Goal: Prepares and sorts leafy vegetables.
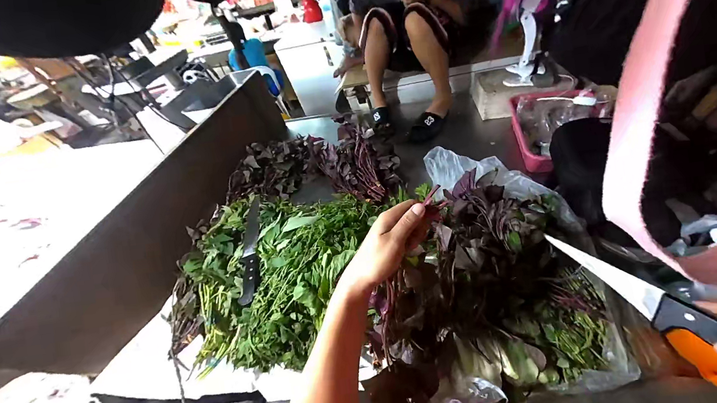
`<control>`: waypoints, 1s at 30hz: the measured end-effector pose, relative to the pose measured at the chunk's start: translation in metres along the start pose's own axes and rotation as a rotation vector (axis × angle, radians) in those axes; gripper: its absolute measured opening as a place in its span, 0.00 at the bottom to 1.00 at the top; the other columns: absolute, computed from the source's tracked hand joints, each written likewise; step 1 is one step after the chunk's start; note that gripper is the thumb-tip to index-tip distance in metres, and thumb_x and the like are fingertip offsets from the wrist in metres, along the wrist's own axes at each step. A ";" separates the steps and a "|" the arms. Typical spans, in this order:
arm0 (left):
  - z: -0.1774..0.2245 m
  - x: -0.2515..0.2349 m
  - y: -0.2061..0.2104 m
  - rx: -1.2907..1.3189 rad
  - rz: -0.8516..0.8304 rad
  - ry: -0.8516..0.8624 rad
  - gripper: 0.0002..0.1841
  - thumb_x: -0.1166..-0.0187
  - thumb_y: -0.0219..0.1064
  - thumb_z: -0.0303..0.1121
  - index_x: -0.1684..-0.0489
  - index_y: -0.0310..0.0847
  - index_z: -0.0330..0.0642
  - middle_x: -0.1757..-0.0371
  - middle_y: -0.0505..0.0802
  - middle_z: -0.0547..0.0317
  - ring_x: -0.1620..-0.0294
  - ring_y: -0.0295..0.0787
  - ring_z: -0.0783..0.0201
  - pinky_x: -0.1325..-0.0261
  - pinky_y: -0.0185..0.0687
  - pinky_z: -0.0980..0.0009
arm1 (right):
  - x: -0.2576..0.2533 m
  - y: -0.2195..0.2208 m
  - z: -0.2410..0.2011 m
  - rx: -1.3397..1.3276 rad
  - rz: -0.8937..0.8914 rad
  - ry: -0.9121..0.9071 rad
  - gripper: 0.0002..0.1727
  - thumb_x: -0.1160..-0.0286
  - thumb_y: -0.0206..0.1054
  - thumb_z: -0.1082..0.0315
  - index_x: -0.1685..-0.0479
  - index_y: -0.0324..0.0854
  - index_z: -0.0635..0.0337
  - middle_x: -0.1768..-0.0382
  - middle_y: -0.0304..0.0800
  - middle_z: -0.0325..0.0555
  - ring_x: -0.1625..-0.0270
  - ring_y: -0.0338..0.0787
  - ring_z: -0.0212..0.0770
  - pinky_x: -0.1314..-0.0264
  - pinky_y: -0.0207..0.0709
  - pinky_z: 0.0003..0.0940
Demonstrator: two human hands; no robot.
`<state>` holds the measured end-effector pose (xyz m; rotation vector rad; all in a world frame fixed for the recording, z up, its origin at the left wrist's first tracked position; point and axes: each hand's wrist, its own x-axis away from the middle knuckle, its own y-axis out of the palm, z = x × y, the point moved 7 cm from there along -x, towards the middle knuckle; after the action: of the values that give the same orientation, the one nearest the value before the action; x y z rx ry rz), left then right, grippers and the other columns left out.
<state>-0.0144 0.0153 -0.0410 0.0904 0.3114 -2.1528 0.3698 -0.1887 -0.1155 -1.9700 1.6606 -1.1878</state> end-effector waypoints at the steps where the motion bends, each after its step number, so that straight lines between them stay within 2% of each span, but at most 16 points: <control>1: -0.001 0.001 0.000 0.014 0.001 -0.021 0.18 0.08 0.43 0.35 0.56 0.82 0.41 0.75 0.79 0.72 0.76 0.72 0.81 0.70 0.70 0.84 | 0.005 0.003 -0.002 -0.094 0.039 -0.050 0.34 0.15 0.61 0.63 0.14 0.59 0.72 0.47 0.85 0.71 0.61 0.89 0.54 0.54 0.83 0.57; 2: -0.001 0.001 0.001 0.022 -0.001 -0.039 0.19 0.08 0.43 0.35 0.54 0.83 0.40 0.75 0.80 0.72 0.76 0.72 0.81 0.70 0.70 0.85 | 0.005 0.011 -0.006 -0.187 0.081 -0.107 0.34 0.16 0.62 0.63 0.15 0.58 0.73 0.51 0.86 0.63 0.64 0.89 0.46 0.58 0.86 0.48; 3: -0.002 0.000 0.005 0.025 -0.009 -0.052 0.19 0.08 0.43 0.35 0.53 0.83 0.40 0.75 0.79 0.72 0.77 0.71 0.81 0.71 0.69 0.85 | 0.001 0.023 -0.010 -0.281 0.119 -0.163 0.33 0.19 0.63 0.66 0.18 0.59 0.73 0.52 0.87 0.58 0.64 0.90 0.41 0.59 0.87 0.43; 5: -0.003 -0.002 0.013 0.004 -0.027 -0.060 0.18 0.07 0.44 0.35 0.57 0.82 0.42 0.77 0.78 0.73 0.78 0.70 0.82 0.73 0.67 0.86 | -0.022 0.048 -0.017 -0.367 0.222 -0.237 0.32 0.31 0.69 0.70 0.26 0.64 0.71 0.48 0.88 0.55 0.58 0.94 0.43 0.56 0.91 0.44; 7: -0.002 -0.004 0.022 -0.041 -0.046 -0.060 0.17 0.07 0.45 0.35 0.60 0.81 0.43 0.78 0.76 0.74 0.79 0.68 0.82 0.73 0.65 0.86 | -0.050 0.070 -0.031 -0.355 0.334 -0.269 0.33 0.36 0.70 0.66 0.28 0.68 0.68 0.50 0.90 0.55 0.60 0.93 0.44 0.58 0.89 0.46; 8: -0.002 -0.005 0.027 -0.062 -0.059 -0.063 0.16 0.08 0.46 0.35 0.60 0.80 0.43 0.77 0.76 0.73 0.79 0.68 0.82 0.73 0.65 0.85 | -0.061 0.076 -0.046 -0.349 0.375 -0.298 0.33 0.31 0.70 0.61 0.26 0.68 0.68 0.50 0.89 0.57 0.63 0.91 0.44 0.60 0.88 0.46; 10: -0.002 -0.005 0.036 -0.066 -0.083 -0.078 0.15 0.08 0.48 0.35 0.59 0.80 0.43 0.75 0.77 0.73 0.77 0.69 0.82 0.71 0.66 0.85 | -0.074 0.079 -0.086 -0.367 0.466 -0.393 0.34 0.23 0.67 0.50 0.23 0.71 0.64 0.47 0.89 0.51 0.68 0.87 0.34 0.65 0.86 0.36; 12: -0.002 -0.005 0.045 -0.006 -0.109 -0.117 0.14 0.08 0.47 0.34 0.58 0.79 0.42 0.72 0.80 0.72 0.73 0.73 0.81 0.66 0.71 0.84 | -0.081 0.073 -0.126 -0.427 0.551 -0.548 0.29 0.19 0.65 0.52 0.26 0.77 0.64 0.47 0.92 0.43 0.70 0.84 0.21 0.66 0.83 0.22; 13: -0.002 -0.005 0.048 0.037 -0.123 -0.145 0.14 0.08 0.46 0.33 0.57 0.79 0.41 0.70 0.83 0.71 0.71 0.77 0.81 0.64 0.75 0.83 | -0.083 0.070 -0.144 -0.438 0.574 -0.622 0.27 0.18 0.65 0.54 0.28 0.79 0.65 0.48 0.92 0.42 0.68 0.84 0.19 0.64 0.83 0.20; 14: -0.003 -0.005 0.050 0.076 -0.134 -0.169 0.15 0.08 0.45 0.33 0.56 0.78 0.41 0.68 0.84 0.69 0.70 0.79 0.79 0.62 0.78 0.82 | -0.086 0.067 -0.158 -0.440 0.593 -0.674 0.26 0.17 0.65 0.55 0.31 0.80 0.66 0.51 0.93 0.42 0.67 0.86 0.19 0.61 0.84 0.20; 16: -0.007 -0.006 0.051 0.127 -0.142 -0.198 0.16 0.08 0.43 0.33 0.57 0.79 0.40 0.69 0.85 0.68 0.72 0.79 0.78 0.66 0.77 0.82 | -0.089 0.066 -0.178 -0.425 0.617 -0.738 0.22 0.18 0.65 0.58 0.36 0.83 0.68 0.53 0.94 0.43 0.59 0.90 0.22 0.51 0.87 0.23; 18: -0.008 -0.006 0.050 0.136 -0.136 -0.208 0.17 0.07 0.43 0.34 0.55 0.79 0.40 0.70 0.83 0.68 0.76 0.74 0.79 0.71 0.73 0.84 | -0.089 0.067 -0.194 -0.361 0.646 -0.787 0.19 0.22 0.64 0.63 0.40 0.86 0.67 0.46 0.93 0.46 0.45 0.90 0.25 0.37 0.83 0.23; 19: -0.008 -0.006 0.050 0.137 -0.131 -0.204 0.17 0.07 0.42 0.34 0.55 0.79 0.40 0.71 0.81 0.69 0.77 0.72 0.80 0.72 0.70 0.84 | -0.087 0.067 -0.201 -0.329 0.665 -0.812 0.18 0.24 0.63 0.66 0.42 0.87 0.68 0.45 0.92 0.50 0.41 0.89 0.29 0.34 0.81 0.24; 21: -0.006 -0.003 0.050 0.131 -0.127 -0.192 0.17 0.07 0.42 0.34 0.57 0.79 0.41 0.74 0.78 0.71 0.78 0.69 0.80 0.74 0.67 0.85 | -0.087 0.069 -0.209 -0.276 0.695 -0.825 0.17 0.27 0.62 0.69 0.45 0.89 0.67 0.48 0.92 0.52 0.44 0.89 0.33 0.38 0.81 0.26; 25: -0.003 0.001 0.056 0.110 -0.131 -0.154 0.17 0.09 0.42 0.33 0.63 0.76 0.45 0.77 0.74 0.73 0.79 0.67 0.81 0.74 0.64 0.85 | -0.087 0.072 -0.216 -0.187 0.803 -0.820 0.14 0.25 0.63 0.66 0.53 0.91 0.64 0.56 0.93 0.52 0.52 0.91 0.39 0.47 0.85 0.33; 30: -0.005 0.000 0.063 0.116 -0.133 -0.131 0.17 0.10 0.42 0.33 0.64 0.78 0.44 0.77 0.74 0.74 0.79 0.67 0.82 0.74 0.65 0.85 | -0.087 0.071 -0.215 -0.129 0.893 -0.815 0.14 0.23 0.64 0.65 0.52 0.92 0.64 0.56 0.94 0.53 0.55 0.93 0.42 0.51 0.86 0.36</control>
<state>0.0376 -0.0171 -0.0578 -0.0057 0.1195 -2.2958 0.1637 -0.0705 -0.0670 -1.1921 1.7824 0.0527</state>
